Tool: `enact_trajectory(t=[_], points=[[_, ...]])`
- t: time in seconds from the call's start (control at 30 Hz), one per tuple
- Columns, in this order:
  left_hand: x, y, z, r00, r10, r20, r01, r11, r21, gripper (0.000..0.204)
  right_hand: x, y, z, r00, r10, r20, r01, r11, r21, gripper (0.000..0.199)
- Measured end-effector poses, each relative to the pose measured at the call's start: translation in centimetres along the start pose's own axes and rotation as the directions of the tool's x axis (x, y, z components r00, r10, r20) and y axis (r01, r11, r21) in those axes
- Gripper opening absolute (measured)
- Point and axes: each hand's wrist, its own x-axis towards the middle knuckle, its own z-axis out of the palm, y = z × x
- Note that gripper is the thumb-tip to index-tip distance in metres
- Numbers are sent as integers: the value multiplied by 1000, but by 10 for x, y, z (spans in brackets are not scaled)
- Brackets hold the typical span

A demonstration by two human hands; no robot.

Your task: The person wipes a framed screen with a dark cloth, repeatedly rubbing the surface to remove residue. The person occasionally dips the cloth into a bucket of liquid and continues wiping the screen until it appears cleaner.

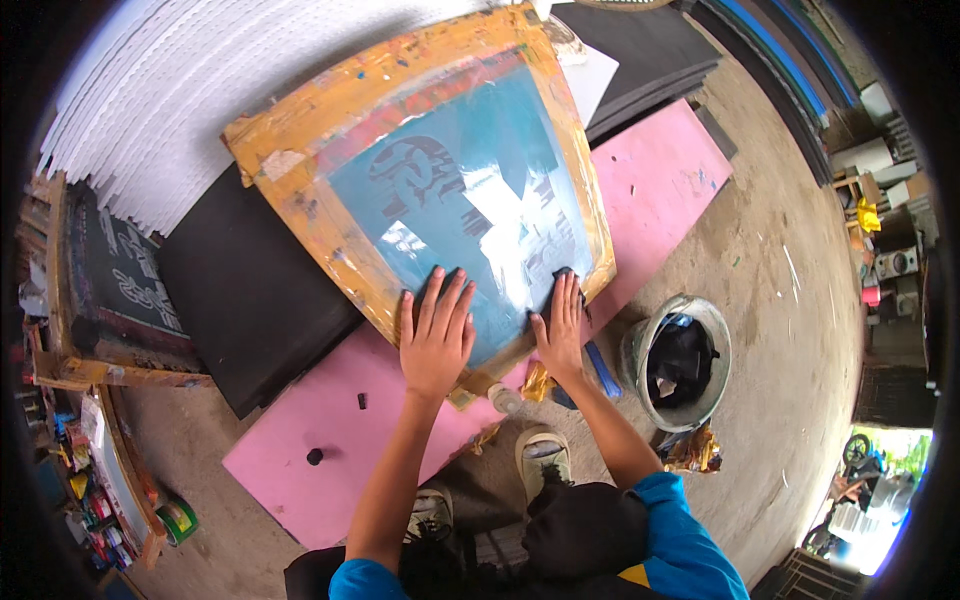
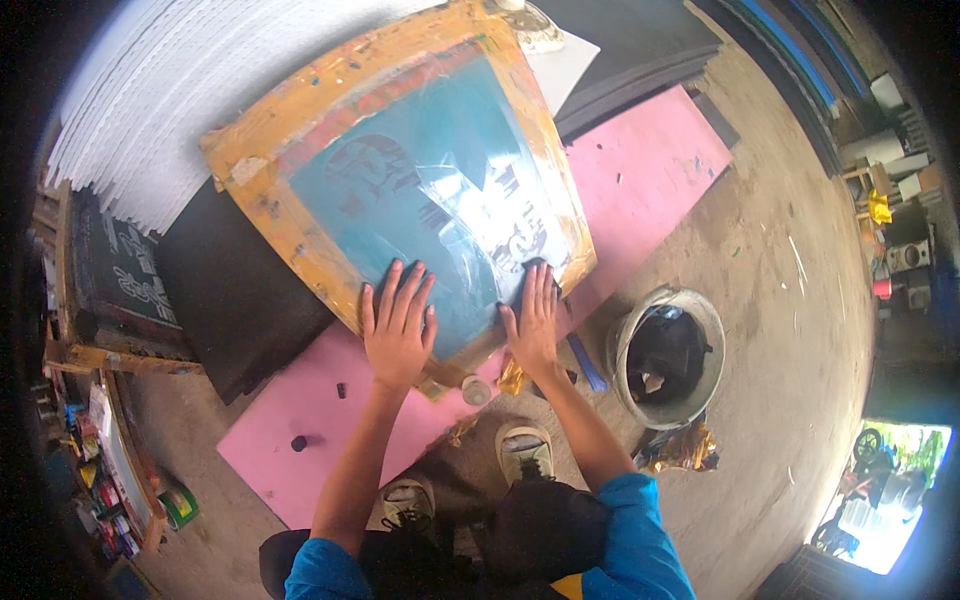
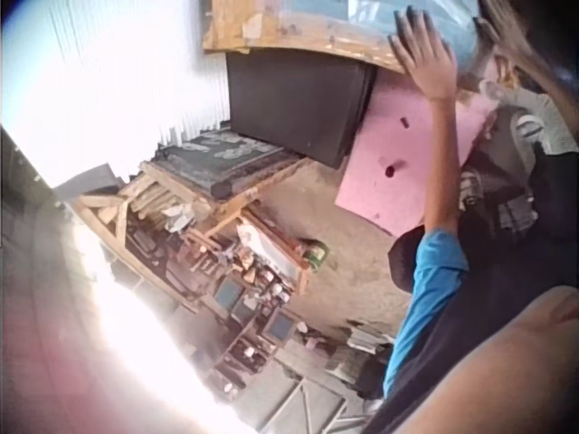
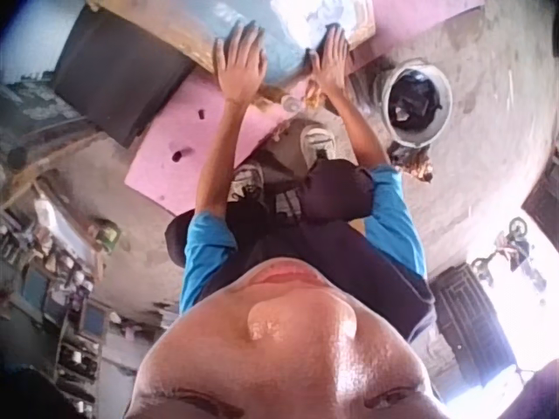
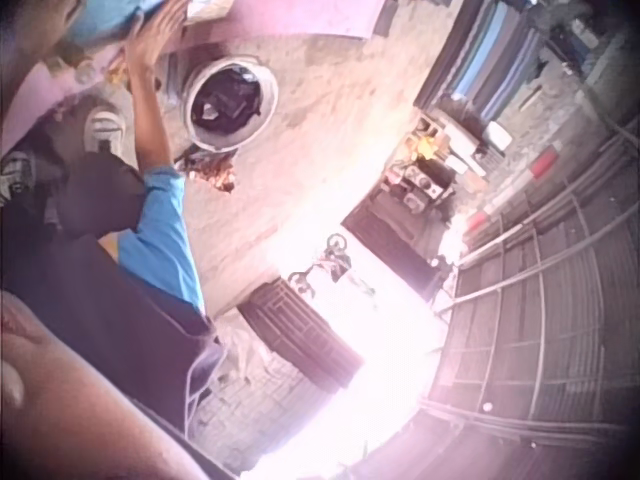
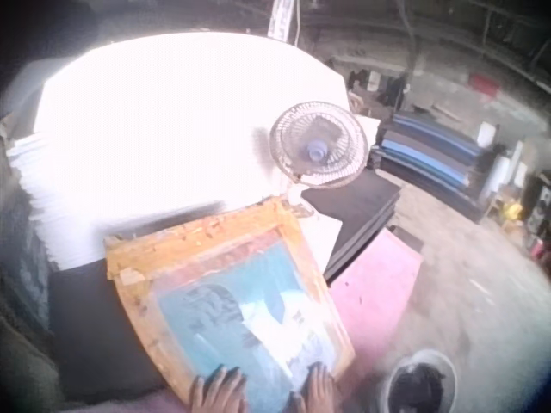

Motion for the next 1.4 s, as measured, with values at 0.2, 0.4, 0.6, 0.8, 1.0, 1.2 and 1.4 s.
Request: enact_trajectory(t=[0.2,0.4,0.6,0.8,1.0,1.2,1.4], points=[[-2,4,1,999,30,24,-30,999,19,42,86,-19,-17,977,10,-213,23,988,151,77],[2,1,-6,974,118,195,-150,975,163,56,62,-37,-11,987,-122,-107,116,991,-62,84],[-2,-4,-10,938,161,307,-253,922,292,69,-23,-26,-2,954,-279,111,283,959,-21,78],[-8,4,-1,933,166,320,-270,911,312,78,34,20,-14,959,-277,-54,255,934,-251,72],[-15,0,0,941,120,315,-248,881,404,77,56,-15,-6,980,29,-196,-54,991,-125,89],[-14,-2,1,955,121,269,-217,906,363,72,-8,-38,17,953,-303,-1,302,949,97,86],[-10,6,7,950,96,298,-204,911,358,73,118,-6,-31,946,-168,-279,186,982,42,79]])
